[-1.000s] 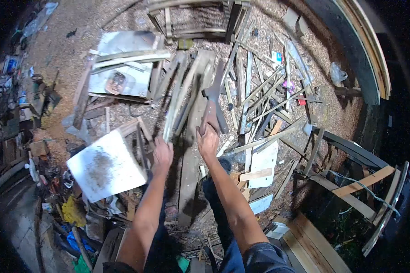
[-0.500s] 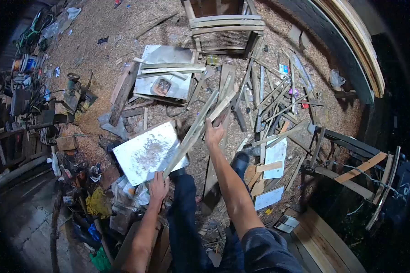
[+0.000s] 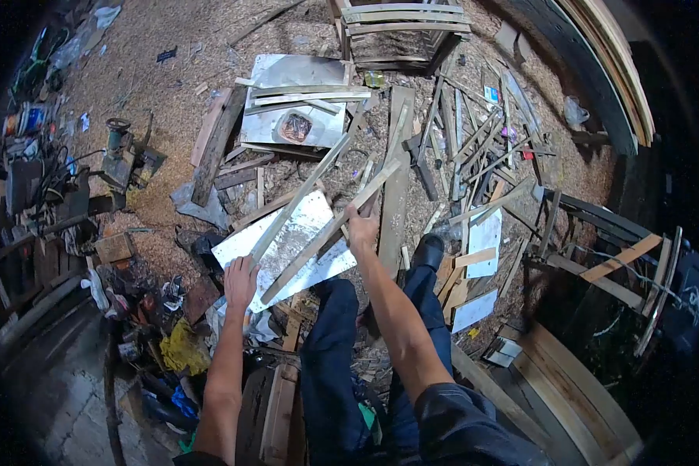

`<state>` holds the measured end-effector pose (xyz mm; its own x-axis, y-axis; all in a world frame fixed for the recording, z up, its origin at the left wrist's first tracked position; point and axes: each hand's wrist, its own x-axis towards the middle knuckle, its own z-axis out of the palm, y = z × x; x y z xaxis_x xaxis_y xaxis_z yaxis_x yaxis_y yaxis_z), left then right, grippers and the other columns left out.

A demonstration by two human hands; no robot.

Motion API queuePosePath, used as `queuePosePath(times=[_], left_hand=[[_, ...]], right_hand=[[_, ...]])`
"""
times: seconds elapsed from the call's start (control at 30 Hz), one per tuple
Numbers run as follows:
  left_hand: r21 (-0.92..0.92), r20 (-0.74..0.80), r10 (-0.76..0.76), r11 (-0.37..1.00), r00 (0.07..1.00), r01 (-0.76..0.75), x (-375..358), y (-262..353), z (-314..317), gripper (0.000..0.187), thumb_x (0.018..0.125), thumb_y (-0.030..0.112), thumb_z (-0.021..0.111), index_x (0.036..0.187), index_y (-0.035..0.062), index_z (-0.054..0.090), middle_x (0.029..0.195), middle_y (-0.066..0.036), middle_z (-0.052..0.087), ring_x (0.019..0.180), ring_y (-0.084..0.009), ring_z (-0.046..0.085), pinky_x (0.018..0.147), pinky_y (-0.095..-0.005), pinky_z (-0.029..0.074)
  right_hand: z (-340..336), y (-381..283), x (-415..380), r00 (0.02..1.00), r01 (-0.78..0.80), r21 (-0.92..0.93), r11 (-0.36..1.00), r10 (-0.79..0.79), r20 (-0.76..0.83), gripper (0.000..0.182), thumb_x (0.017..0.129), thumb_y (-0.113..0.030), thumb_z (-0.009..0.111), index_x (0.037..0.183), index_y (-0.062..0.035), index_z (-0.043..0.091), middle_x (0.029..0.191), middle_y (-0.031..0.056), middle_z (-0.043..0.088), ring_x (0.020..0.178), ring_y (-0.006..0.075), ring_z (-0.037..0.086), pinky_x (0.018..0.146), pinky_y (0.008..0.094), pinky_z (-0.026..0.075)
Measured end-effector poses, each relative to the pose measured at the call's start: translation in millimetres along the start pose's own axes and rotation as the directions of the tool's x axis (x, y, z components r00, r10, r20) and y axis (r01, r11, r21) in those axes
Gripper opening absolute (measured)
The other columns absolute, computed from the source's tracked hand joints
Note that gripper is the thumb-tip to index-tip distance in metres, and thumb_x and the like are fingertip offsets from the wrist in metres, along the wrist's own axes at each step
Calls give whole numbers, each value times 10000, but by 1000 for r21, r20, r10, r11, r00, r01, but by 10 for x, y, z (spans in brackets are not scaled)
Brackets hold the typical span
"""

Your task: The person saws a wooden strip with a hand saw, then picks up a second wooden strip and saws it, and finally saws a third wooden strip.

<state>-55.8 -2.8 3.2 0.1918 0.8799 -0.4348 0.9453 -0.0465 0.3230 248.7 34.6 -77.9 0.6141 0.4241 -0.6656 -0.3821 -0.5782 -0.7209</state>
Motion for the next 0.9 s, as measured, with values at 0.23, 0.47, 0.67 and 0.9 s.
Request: queuePosePath(times=[0.23, 0.47, 0.67, 0.9], left_hand=[[-77, -6, 19, 997, 1000, -19, -8, -12, -99, 352, 908, 315, 544, 1169, 80, 565, 1024, -177, 652, 910, -376, 629, 790, -457, 499], [-44, 12, 120, 992, 993, -119, -117, 62, -9, 324, 893, 291, 562, 1116, 57, 576, 974, -190, 656, 874, -383, 633, 743, -472, 500], [-38, 132, 93, 995, 987, -89, -294, 383, 310, 343, 892, 333, 548, 1113, 72, 563, 983, -172, 649, 882, -370, 627, 760, -480, 491], [27, 8, -81, 996, 997, 80, -494, 708, 705, 287, 894, 233, 573, 1116, 51, 559, 1199, -141, 506, 1110, -319, 501, 930, -450, 383]], right_hand=[[355, -44, -213, 989, -75, -391, 917, 18, -149, 464, 758, -298, 763, 1041, 49, 639, 897, 186, 668, 788, 273, 640, 709, 364, 488], [116, -253, -287, 984, 106, -673, 732, -174, -34, 285, 870, -221, 651, 1062, -10, 654, 832, 102, 685, 712, 171, 681, 588, 289, 512], [-348, -536, -342, 1000, -11, 94, 996, 11, 1, 276, 851, -211, 679, 1045, -18, 638, 848, 87, 666, 696, 178, 681, 560, 277, 515], [-529, -258, 71, 995, -97, -263, 960, 82, -65, 307, 786, -194, 760, 945, 33, 628, 813, 96, 662, 627, 184, 669, 555, 300, 510]])
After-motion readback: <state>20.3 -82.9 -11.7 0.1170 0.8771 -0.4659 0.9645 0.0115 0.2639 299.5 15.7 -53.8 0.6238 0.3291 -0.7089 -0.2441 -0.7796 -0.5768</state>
